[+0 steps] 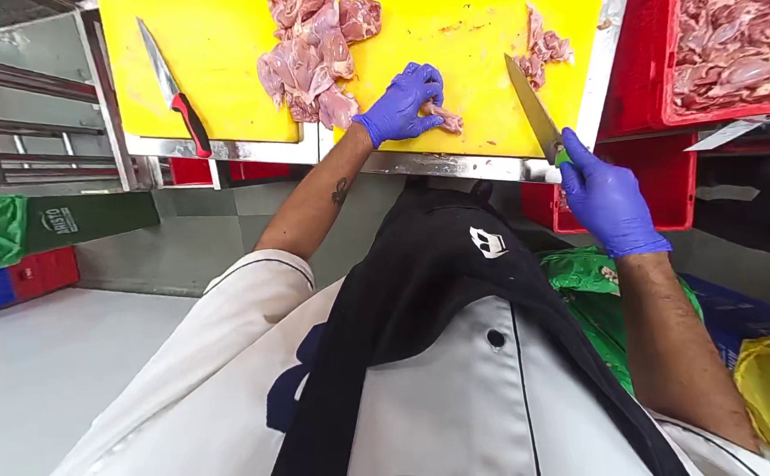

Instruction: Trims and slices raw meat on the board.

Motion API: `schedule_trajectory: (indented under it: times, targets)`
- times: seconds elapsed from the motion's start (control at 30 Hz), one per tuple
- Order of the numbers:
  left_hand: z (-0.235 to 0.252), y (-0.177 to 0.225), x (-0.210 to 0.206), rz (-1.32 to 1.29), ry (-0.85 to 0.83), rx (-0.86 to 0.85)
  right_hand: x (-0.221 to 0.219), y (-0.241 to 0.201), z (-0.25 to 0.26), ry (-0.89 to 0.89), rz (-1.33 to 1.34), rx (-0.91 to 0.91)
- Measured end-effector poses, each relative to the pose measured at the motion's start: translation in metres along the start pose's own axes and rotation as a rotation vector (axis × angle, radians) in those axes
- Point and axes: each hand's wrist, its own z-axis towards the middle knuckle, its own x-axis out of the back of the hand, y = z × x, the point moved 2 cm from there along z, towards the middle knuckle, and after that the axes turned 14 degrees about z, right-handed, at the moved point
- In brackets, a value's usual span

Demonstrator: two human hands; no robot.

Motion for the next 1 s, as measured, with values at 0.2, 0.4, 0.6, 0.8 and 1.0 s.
schedule_trajectory:
  times: [0.2,0.4,0.6,0.8,1.0]
  targets:
    - [0.007,0.011,0.030,-0.466,-0.013,0.032,0.023,-0.009,-0.010,0.145,0.250,0.009]
    - [0.004,0.042,0.022,-0.542,0.021,0.595,-0.028,-0.054,0.001,-0.012,0.500,0.057]
    - [-0.029,0.026,0.003,-0.051,0.060,0.735,-0.072,-0.012,0.021,-0.139,0.672,-0.059]
    - [-0.019,0.035,-0.014,-0.054,0.230,0.389,-0.035,-0.079,-0.015,-0.207,-0.243,0.172]
    - [-0.023,0.038,-0.025,0.019,0.305,0.358,-0.062,-0.088,0.024,-0.244,-0.236,0.176]
